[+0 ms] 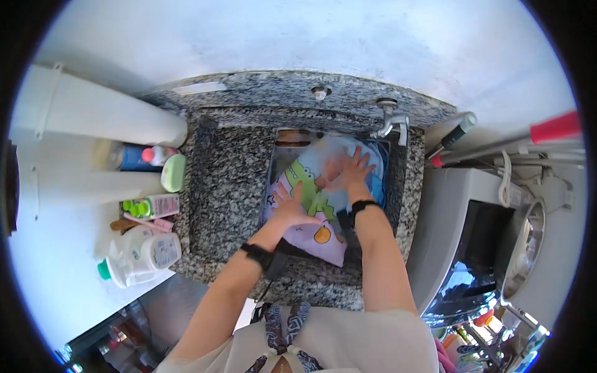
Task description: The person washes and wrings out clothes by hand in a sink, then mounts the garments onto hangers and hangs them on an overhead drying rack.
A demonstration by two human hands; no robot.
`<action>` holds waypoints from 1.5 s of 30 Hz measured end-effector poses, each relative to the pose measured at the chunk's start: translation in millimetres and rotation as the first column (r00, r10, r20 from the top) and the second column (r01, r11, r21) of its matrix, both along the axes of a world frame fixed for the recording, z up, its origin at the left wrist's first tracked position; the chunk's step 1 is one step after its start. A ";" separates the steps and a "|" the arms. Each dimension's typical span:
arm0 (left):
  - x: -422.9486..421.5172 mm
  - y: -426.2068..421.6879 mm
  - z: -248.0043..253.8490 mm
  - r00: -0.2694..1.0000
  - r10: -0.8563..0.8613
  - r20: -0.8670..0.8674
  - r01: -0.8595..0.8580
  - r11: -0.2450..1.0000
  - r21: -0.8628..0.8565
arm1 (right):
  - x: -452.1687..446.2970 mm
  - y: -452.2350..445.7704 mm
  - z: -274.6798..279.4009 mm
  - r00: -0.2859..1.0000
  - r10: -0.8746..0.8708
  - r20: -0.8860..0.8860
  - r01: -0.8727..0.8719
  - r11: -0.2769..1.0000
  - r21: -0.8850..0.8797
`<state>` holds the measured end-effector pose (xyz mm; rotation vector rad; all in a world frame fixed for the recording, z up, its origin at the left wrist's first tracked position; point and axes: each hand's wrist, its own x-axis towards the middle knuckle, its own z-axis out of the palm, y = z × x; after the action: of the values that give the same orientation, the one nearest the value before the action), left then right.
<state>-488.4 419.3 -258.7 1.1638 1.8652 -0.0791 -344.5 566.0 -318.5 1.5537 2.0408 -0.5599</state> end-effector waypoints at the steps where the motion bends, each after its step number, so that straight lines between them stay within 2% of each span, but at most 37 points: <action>1: 3.8 11.3 -14.7 0.996 -0.062 -0.065 0.053 0.989 -0.137 | 3.4 -8.5 -14.0 1.000 0.010 0.004 -0.010 1.000 -0.020; 2: 7.1 15.4 -30.0 0.997 -0.053 -0.059 0.043 0.986 -0.162 | 7.5 -20.7 -28.7 0.997 0.076 0.007 -0.076 0.997 0.023; 4: 18.1 15.2 -62.3 0.948 -0.256 -0.187 0.182 0.923 -0.339 | 15.0 -30.1 -52.6 0.991 0.134 0.023 -0.135 0.990 0.030; 5: 20.9 9.7 -86.3 0.948 -0.267 -0.172 0.190 0.912 -0.364 | 15.0 -32.3 -56.3 0.990 0.142 0.018 -0.142 0.989 0.028; 7: 23.0 -6.0 -138.0 0.942 -0.285 -0.176 0.234 0.936 -0.264 | 21.0 -39.2 -80.2 0.992 0.126 0.016 -0.126 0.992 0.004; 8: 24.9 -23.2 -187.3 0.940 -0.298 -0.167 0.246 0.929 -0.276 | 26.3 -41.9 -106.2 0.963 0.269 -0.021 -0.262 0.951 0.166; 9: 27.1 -43.1 -245.5 0.883 -0.287 -0.371 0.311 0.951 0.004 | 29.4 -41.9 -127.3 0.911 0.412 -0.031 -0.379 0.863 0.335; 10: 27.7 -43.6 -263.8 0.811 -0.201 -0.550 0.404 0.872 0.277 | 31.3 -39.3 -140.1 0.915 0.402 -0.026 -0.371 0.866 0.335; 11: 26.6 -43.1 -279.6 0.813 -0.204 -0.546 0.411 0.865 0.287 | 34.9 -35.0 -149.7 0.941 0.336 -0.043 -0.324 0.929 0.181; 12: 20.5 -37.2 -275.7 0.815 -0.203 -0.542 0.472 0.776 0.418 | 34.9 -29.2 -143.4 0.963 0.266 -0.051 -0.265 0.964 0.024; 13: 17.6 -34.4 -270.0 0.818 -0.201 -0.538 0.516 0.669 0.535 | 34.5 -25.7 -135.8 0.965 0.259 -0.042 -0.258 0.966 0.029; 14: 14.3 -14.3 -223.5 0.839 -0.327 -0.436 0.481 0.820 0.310 | 25.0 -21.3 -109.8 0.932 0.361 0.022 -0.359 0.931 -0.071; 15: 11.1 6.0 -176.6 0.851 -0.426 -0.308 0.448 0.894 0.002 | 17.9 -19.7 -92.7 0.883 0.464 0.072 -0.447 0.877 -0.175; 16: 7.8 26.6 -128.9 0.851 -0.491 -0.187 0.430 0.856 -0.287 | 18.3 -22.2 -90.8 0.884 0.462 0.072 -0.445 0.879 -0.171; 18: -2.9 36.1 -78.5 0.820 -0.505 -0.270 0.453 0.860 -0.234 | 21.5 -33.6 -85.4 0.997 0.036 -0.072 -0.033 0.999 0.036; 19: -9.6 37.8 -67.0 0.787 -0.506 -0.353 0.474 0.862 -0.177 | 18.6 -38.4 -76.7 0.997 0.031 -0.075 -0.028 0.999 0.044; 20: -15.3 26.4 -81.1 0.787 -0.504 -0.355 0.475 0.863 -0.172 | 15.7 -47.1 -60.8 0.953 -0.108 -0.283 0.119 0.993 0.023; 21: -20.8 12.2 -116.6 0.845 -0.392 -0.363 0.332 0.918 -0.217 | 14.0 -52.0 -49.0 0.849 -0.232 -0.474 0.254 0.967 -0.017; 22: -21.6 1.4 -146.3 0.887 -0.274 -0.372 0.185 0.948 -0.257 | 14.3 -60.0 -49.2 0.853 -0.225 -0.471 0.256 0.967 0.001; 23: -18.1 -9.5 -164.3 0.890 -0.272 -0.366 0.190 0.950 -0.246 | 16.6 -74.2 -57.9 0.883 -0.194 -0.428 0.222 0.975 0.015; 25: -10.9 -28.0 -182.7 0.959 0.053 -0.280 -0.095 0.986 -0.140 | 25.3 -100.2 -48.6 0.909 -0.167 -0.383 0.193 0.981 0.032; 27: -1.9 -36.3 -157.5 0.981 0.037 -0.188 -0.050 0.997 -0.067 | 30.3 -128.6 -21.1 0.872 -0.414 -0.263 0.362 0.905 -0.224; 28: -2.5 -36.4 -146.1 0.995 0.009 -0.097 -0.008 1.000 0.008 | 32.2 -147.9 -21.3 0.864 -0.421 -0.276 0.370 0.903 -0.220; 29: -5.1 -36.5 -145.3 0.994 -0.001 -0.106 0.002 1.000 0.014 | 37.2 -170.8 -29.6 0.813 -0.547 -0.200 0.510 0.834 -0.209; 30: -8.9 -32.5 -148.9 0.985 0.107 0.138 -0.106 0.994 -0.018 | 40.9 -184.4 -40.8 0.738 -0.663 -0.127 0.638 0.746 -0.188; 31: -11.4 -28.7 -148.3 0.904 0.212 0.370 -0.199 0.977 -0.075 | 44.8 -188.1 -54.9 0.729 -0.671 -0.139 0.646 0.740 -0.186; 32: -12.8 -21.4 -115.0 0.911 0.194 0.363 -0.184 0.981 -0.062 | 47.5 -188.1 -70.4 0.467 -0.868 -0.170 0.613 0.456 -0.646; 33: -12.6 -12.3 -49.5 0.758 0.399 0.516 -0.356 0.916 -0.186 | 46.8 -187.9 -76.9 0.191 -0.981 -0.041 0.323 0.102 -0.941; 34: -11.7 -6.7 6.8 0.540 0.576 0.614 -0.479 0.810 -0.338 | 42.6 -185.9 -70.7 0.170 -0.984 -0.052 0.313 0.103 -0.944; 35: -11.5 -6.4 35.8 0.376 0.657 0.654 -0.523 0.733 -0.435 | 37.5 -179.3 -59.1 -0.019 -0.995 0.097 0.175 -0.099 -0.980; 36: -10.9 -10.3 57.5 0.394 0.644 0.655 -0.515 0.746 -0.423 | 32.8 -174.2 -40.9 -0.175 -0.947 0.270 -0.003 -0.274 -0.962; 37: -10.4 -13.5 76.1 0.395 0.566 0.724 -0.496 0.794 -0.350 | 24.3 -168.5 -5.1 -0.163 -0.966 0.202 -0.119 -0.184 -0.976; 38: -9.4 -15.5 95.7 0.390 0.483 0.784 -0.477 0.834 -0.277 | 20.9 -166.9 23.8 -0.172 -0.951 0.258 -0.344 -0.187 -0.920; 39: -8.2 -16.0 119.8 0.403 0.473 0.784 -0.465 0.843 -0.270 | 13.8 -168.8 52.2 -0.247 -0.954 0.170 -0.357 -0.074 -0.931; 41: -4.9 -19.3 172.8 0.623 0.222 0.750 -0.268 0.961 -0.063 | -1.7 -163.3 133.0 -0.350 -0.936 0.039 -0.476 0.141 -0.868; 44: -20.0 -24.6 248.2 0.751 -0.111 0.650 -0.009 0.984 0.179 | -1.4 -159.1 193.1 -0.385 -0.923 -0.024 -0.534 0.244 -0.809; 45: -21.8 -26.5 270.6 0.777 -0.190 0.601 0.087 0.977 0.196 | 2.7 -161.4 215.5 -0.446 -0.885 -0.132 -0.512 0.374 -0.773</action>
<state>-510.2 392.8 11.9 1.2460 1.2117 0.3428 -341.7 404.6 -103.0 0.5497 0.4973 -3.7406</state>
